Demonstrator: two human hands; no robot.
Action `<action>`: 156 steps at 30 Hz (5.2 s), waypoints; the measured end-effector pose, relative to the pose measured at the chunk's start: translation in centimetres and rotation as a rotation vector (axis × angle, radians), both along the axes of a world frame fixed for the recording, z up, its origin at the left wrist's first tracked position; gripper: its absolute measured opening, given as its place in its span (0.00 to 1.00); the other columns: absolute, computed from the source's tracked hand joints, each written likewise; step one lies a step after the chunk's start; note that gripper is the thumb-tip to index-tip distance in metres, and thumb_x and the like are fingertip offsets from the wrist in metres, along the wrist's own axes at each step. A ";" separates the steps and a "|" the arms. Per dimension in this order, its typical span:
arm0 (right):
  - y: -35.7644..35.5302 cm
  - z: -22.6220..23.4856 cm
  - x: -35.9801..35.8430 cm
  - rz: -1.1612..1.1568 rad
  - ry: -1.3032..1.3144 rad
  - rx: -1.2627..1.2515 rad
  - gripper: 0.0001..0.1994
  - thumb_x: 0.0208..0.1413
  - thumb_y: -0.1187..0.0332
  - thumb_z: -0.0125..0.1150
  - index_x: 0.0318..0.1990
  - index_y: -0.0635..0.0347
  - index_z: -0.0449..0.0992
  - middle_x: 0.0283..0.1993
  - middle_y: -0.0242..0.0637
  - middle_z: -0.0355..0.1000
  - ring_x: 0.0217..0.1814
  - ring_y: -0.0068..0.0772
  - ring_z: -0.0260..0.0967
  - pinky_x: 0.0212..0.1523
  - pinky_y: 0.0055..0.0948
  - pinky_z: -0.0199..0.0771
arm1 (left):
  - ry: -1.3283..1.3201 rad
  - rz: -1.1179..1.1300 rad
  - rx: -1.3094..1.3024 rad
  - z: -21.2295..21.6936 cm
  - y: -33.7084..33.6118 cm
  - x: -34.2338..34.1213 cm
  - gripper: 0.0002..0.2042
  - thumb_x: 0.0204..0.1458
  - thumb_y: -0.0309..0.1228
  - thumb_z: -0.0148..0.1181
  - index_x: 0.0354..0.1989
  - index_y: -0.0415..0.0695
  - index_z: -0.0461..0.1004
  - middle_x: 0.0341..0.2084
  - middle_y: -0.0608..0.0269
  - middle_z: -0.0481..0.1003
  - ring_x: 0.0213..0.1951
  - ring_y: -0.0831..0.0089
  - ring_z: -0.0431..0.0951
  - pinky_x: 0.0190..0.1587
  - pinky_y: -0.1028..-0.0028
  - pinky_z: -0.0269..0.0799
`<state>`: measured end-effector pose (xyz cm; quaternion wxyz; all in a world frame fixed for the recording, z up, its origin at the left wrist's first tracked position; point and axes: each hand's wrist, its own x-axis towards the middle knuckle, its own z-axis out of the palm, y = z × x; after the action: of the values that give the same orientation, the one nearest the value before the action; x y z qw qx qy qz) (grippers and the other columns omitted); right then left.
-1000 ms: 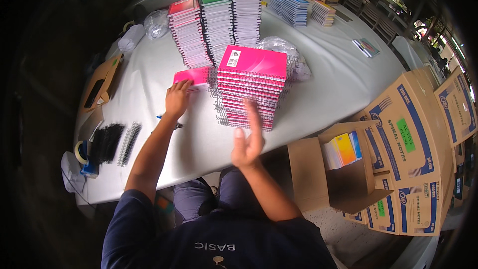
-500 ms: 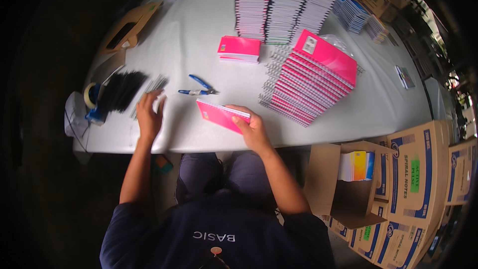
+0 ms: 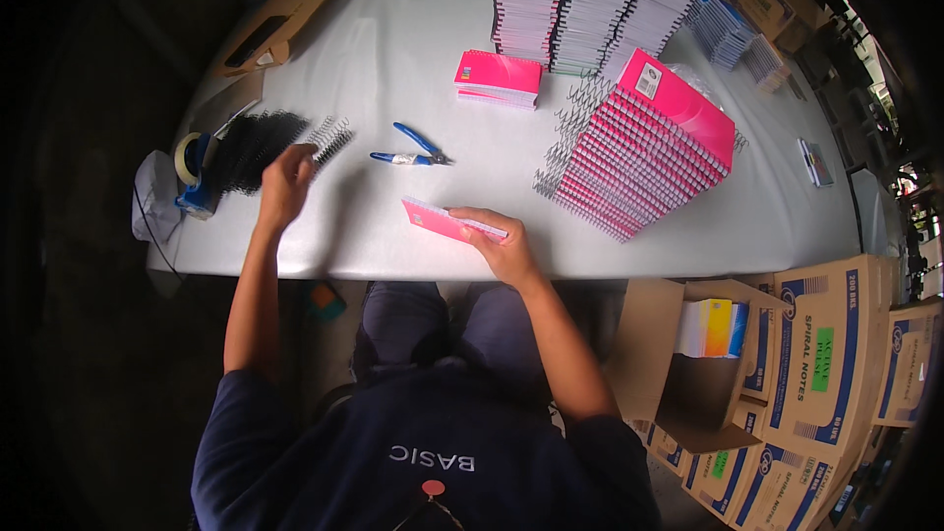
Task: The person assembles a notebook by inserting a spiral wire into the punched holes of a stack of papers and covers by hand.
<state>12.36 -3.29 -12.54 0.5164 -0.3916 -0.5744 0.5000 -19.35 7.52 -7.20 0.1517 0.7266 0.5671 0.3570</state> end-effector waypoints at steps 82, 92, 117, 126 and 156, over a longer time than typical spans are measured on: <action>-3.4 -2.7 -5.6 -0.179 -0.390 0.647 0.24 0.45 0.78 0.59 0.54 0.59 0.70 0.50 0.43 0.72 0.50 0.40 0.72 0.48 0.34 0.74 | 0.375 -0.412 0.904 -1.6 -8.9 11.4 0.51 0.44 0.71 0.41 0.59 0.28 0.54 0.60 0.29 0.47 0.64 0.35 0.42 0.59 0.35 0.30; -2.4 -1.8 -5.1 -0.065 -0.027 0.128 0.23 0.51 0.73 0.56 0.56 0.58 0.61 0.46 0.47 0.72 0.45 0.46 0.73 0.44 0.34 0.74 | 0.242 -0.544 0.317 -1.1 -10.0 13.1 0.27 0.51 0.46 0.55 0.58 0.46 0.64 0.58 0.53 0.59 0.61 0.48 0.56 0.60 0.46 0.44; -1.6 -1.8 -4.6 -0.132 -0.255 -0.062 0.10 0.51 0.67 0.58 0.40 0.57 0.76 0.31 0.50 0.73 0.35 0.53 0.72 0.34 0.40 0.71 | 0.503 -0.597 0.115 4.4 -8.8 14.1 0.10 0.37 0.33 0.68 0.28 0.48 0.75 0.27 0.67 0.74 0.34 0.68 0.74 0.43 0.68 0.61; -5.1 8.7 2.4 -0.519 -0.064 0.360 0.14 0.59 0.69 0.49 0.51 0.63 0.63 0.48 0.45 0.67 0.47 0.30 0.68 0.47 0.28 0.66 | 0.232 -0.612 0.104 12.9 -7.1 17.1 0.40 0.27 0.36 0.76 0.54 0.40 0.64 0.47 0.56 0.71 0.43 0.63 0.72 0.49 0.66 0.63; 0.1 13.4 13.3 -1.373 -0.076 0.491 0.18 0.61 0.65 0.50 0.52 0.70 0.69 0.53 0.50 0.70 0.58 0.42 0.65 0.58 0.35 0.62 | -0.784 -0.250 0.481 9.0 4.5 32.0 0.10 0.58 0.31 0.49 0.32 0.36 0.72 0.25 0.59 0.73 0.26 0.75 0.70 0.30 0.76 0.66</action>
<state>25.69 -3.18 0.86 0.7664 -0.5534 -0.3124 -0.0939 12.67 12.04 1.85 0.2237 0.6143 0.2764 0.7044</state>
